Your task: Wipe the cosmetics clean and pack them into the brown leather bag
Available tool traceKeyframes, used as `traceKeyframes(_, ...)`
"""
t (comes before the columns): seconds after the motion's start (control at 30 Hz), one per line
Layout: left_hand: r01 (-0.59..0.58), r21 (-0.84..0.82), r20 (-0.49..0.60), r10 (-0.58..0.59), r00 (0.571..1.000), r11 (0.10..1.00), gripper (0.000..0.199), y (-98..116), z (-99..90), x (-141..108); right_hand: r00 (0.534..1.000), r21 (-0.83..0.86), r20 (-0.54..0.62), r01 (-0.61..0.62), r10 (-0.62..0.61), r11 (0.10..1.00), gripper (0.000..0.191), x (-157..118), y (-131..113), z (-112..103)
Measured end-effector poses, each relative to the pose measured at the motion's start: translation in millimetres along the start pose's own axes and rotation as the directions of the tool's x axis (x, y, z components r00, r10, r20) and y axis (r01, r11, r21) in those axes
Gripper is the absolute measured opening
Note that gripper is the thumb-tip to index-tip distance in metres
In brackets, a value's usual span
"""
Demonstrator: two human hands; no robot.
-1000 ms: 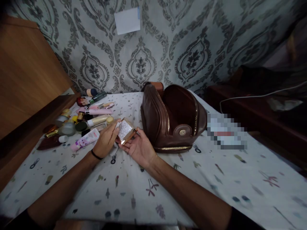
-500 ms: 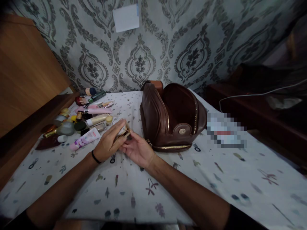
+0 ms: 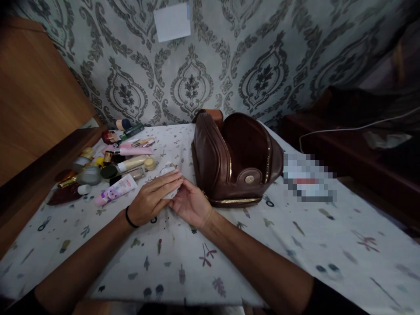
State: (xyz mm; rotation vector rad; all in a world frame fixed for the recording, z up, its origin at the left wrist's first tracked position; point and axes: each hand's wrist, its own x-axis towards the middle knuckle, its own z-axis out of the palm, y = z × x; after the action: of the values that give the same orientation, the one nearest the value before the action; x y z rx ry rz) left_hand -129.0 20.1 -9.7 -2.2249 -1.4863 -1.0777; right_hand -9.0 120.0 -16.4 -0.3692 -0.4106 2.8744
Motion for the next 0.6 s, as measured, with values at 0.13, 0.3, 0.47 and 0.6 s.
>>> traceKeyframes(0.13, 0.019, 0.092, 0.057, -0.025, 0.998, 0.996, 0.046, 3, -1.8, 3, 0.999, -0.016, 0.002, -0.042, 0.042, 0.999, 0.007, -1, 3, -1)
traceKeyframes(0.3, 0.176, 0.066, 0.088, -0.181, 0.979, 0.982, 0.054, 2, -9.8, 6, 0.993, -0.113, 0.087, -0.075, 0.085, 0.991, 0.011, -2, 7, -4)
traceKeyframes(0.47, 0.287, 0.027, 0.041, -0.288, 0.957, 0.957, 0.065, -12, -12.3, 0, 0.981, -0.144, 0.180, -0.046, 0.072, 0.988, 0.019, -5, 5, -1)
traceKeyframes(0.6, 0.335, 0.026, 0.048, -0.336, 0.941, 0.942, 0.088, -19, -6.8, -6, 0.991, -0.080, 0.137, 0.009, 0.002, 0.997, 0.018, -3, 1, 0)
